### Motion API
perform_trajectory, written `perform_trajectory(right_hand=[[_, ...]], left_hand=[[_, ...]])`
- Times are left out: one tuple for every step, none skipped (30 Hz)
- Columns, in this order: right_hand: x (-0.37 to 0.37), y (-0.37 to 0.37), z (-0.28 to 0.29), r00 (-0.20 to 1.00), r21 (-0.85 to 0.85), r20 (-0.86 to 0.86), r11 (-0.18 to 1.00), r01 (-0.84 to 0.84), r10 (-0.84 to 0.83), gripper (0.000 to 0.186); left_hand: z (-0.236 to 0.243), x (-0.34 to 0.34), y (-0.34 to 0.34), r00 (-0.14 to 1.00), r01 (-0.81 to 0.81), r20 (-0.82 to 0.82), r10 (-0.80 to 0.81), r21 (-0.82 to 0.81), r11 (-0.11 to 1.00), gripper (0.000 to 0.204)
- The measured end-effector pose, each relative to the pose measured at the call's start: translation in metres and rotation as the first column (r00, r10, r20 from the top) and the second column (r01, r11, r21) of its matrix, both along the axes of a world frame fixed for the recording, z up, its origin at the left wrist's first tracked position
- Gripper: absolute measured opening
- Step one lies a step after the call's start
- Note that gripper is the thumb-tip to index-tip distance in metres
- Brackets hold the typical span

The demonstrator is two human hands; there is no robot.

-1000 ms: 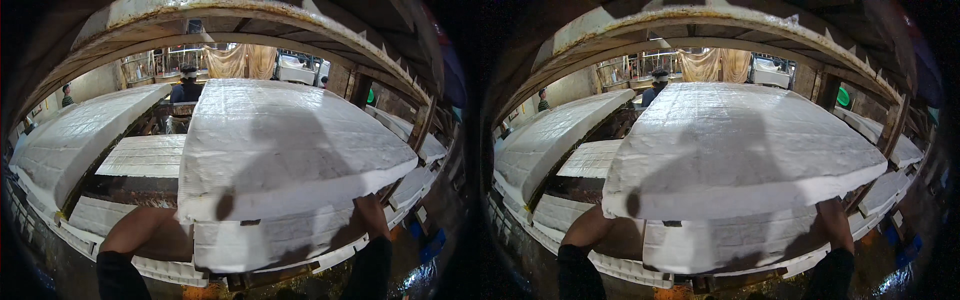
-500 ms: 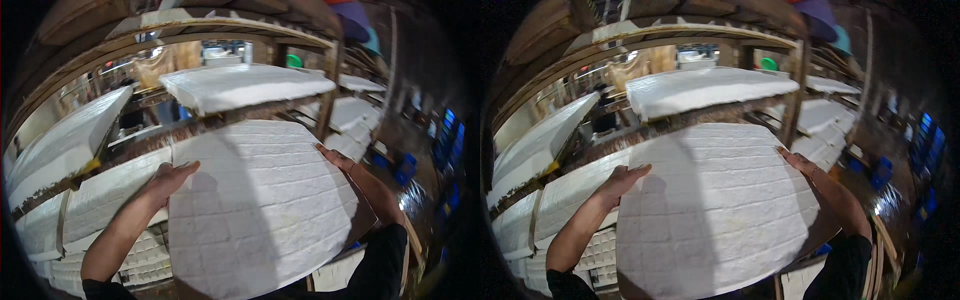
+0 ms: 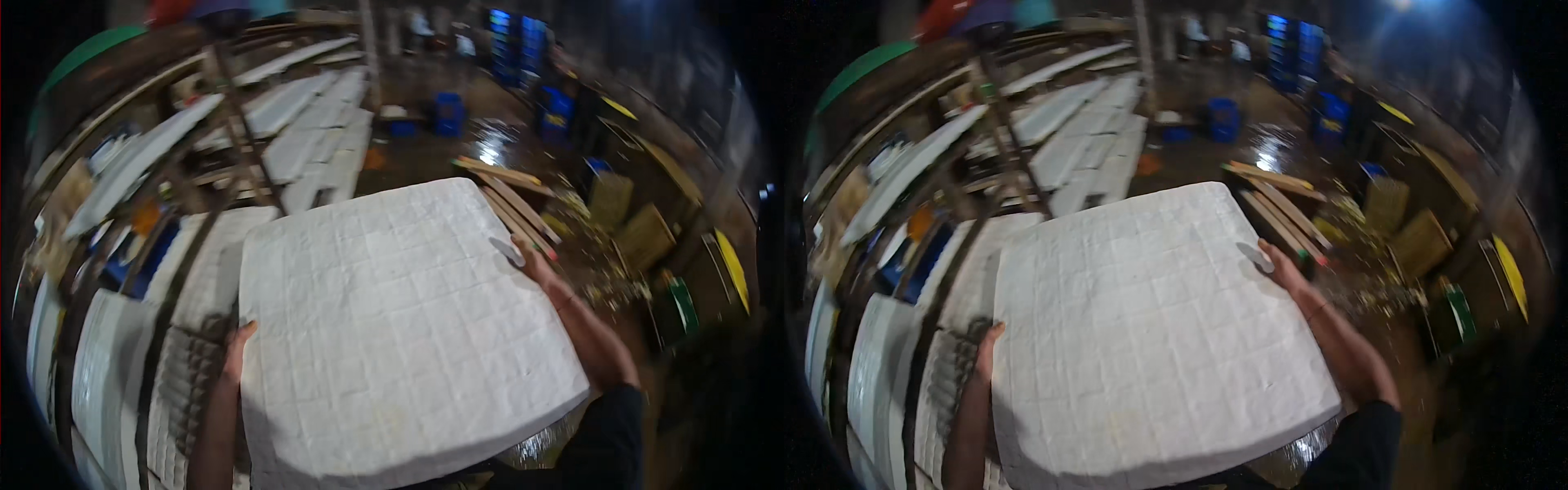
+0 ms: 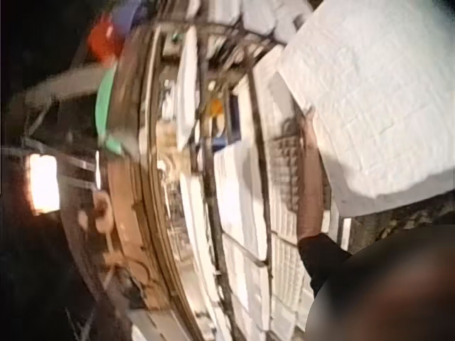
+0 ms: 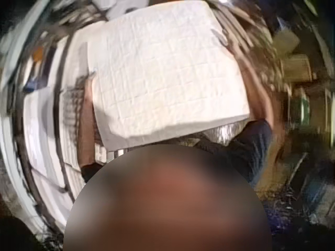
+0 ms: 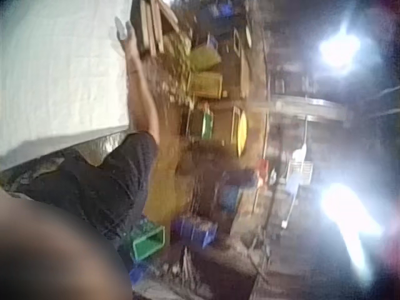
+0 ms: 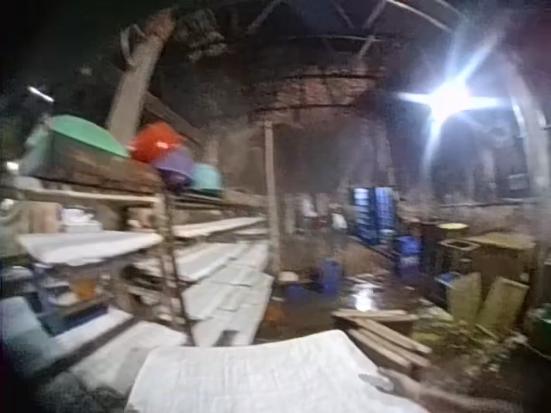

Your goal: The person trims the edges of a white tofu slab with a knife, places a slotted wooden frame over it, and cuts the tofu into strips by running the knife through the frame slots. The person also moves large tofu slabs onto multi-tiered drying racks and retrieves new slabs from a vat.

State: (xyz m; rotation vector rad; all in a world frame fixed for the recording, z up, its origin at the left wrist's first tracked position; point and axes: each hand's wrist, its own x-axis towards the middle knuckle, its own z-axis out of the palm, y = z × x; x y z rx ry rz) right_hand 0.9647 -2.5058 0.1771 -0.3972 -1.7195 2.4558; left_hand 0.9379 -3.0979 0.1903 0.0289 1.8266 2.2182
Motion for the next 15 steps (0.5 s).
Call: perform_trajectory(right_hand=[[0.038,0.052,-0.052,0.946,0.544,-0.308,0.797,0.262,-0.1,0.052],[0.072,0.074,-0.086,0.945,0.521,-0.281,0.8,0.298,-0.169,0.046],[0.107,0.093,-0.115,0.937,0.495,-0.26,0.801,0.337,-0.234,0.04],[0.124,0.075,-0.113,0.966,-0.137,0.087,0.957,0.255,-0.245,0.035],[0.161,0.085,-0.109,0.961,-0.039,0.132,0.967,0.252,-0.245,0.032],[0.195,0.11,-0.118,0.958,0.018,0.13,0.966,0.256,-0.256,0.032],[0.229,0.136,-0.125,0.954,0.079,0.128,0.962,0.261,-0.27,0.033],[0.258,0.168,-0.145,0.955,0.094,0.084,0.956,0.278,-0.286,0.034],[0.287,0.208,-0.163,0.946,0.118,0.067,0.944,0.309,-0.319,0.036],[0.309,0.244,-0.163,0.937,0.12,0.066,0.935,0.335,-0.344,0.036],[0.331,0.28,-0.162,0.923,0.181,0.085,0.917,0.356,-0.375,0.036],[0.344,0.293,-0.166,0.901,0.212,0.111,0.896,0.39,-0.418,0.039],[0.357,0.32,-0.139,0.906,0.199,0.099,0.9,0.388,-0.412,0.038],[0.362,0.356,-0.136,0.904,0.184,0.095,0.9,0.396,-0.417,0.038],[0.373,0.394,-0.135,0.875,0.183,0.137,0.88,0.439,-0.465,0.039]], left_hand=[[-0.019,0.004,0.041,0.997,0.04,0.062,-0.039,-0.016,0.999,0.056],[-0.035,0.01,0.068,0.992,0.058,0.116,-0.05,-0.067,0.996,0.057],[-0.053,0.015,0.088,0.994,0.057,0.095,-0.048,-0.097,0.994,0.058],[-0.066,0.022,0.098,0.997,0.032,0.07,-0.022,-0.145,0.989,0.06],[-0.077,0.027,0.126,0.997,0.044,0.068,-0.032,-0.18,0.983,0.061],[-0.089,0.033,0.168,0.995,0.081,0.075,-0.066,-0.206,0.975,0.062],[-0.1,0.04,0.212,0.991,0.121,0.08,-0.105,-0.229,0.966,0.064],[-0.113,0.05,0.254,0.986,0.158,0.088,-0.14,-0.249,0.955,0.065],[-0.123,0.058,0.3,0.98,0.197,0.094,-0.178,-0.264,0.944,0.067],[-0.134,0.067,0.344,0.973,0.227,0.102,-0.206,-0.283,0.932,0.068],[-0.147,0.076,0.383,0.967,0.254,0.112,-0.231,-0.3,0.92,0.069],[-0.155,0.075,0.418,0.957,0.291,0.118,-0.266,-0.34,0.894,0.071],[-0.158,0.082,0.448,0.955,0.295,0.119,-0.271,-0.369,0.881,0.072],[-0.158,0.083,0.476,0.956,0.294,0.115,-0.271,-0.4,0.868,0.074],[-0.158,0.084,0.514,0.96,0.281,0.114,-0.257,-0.428,0.859,0.074]])
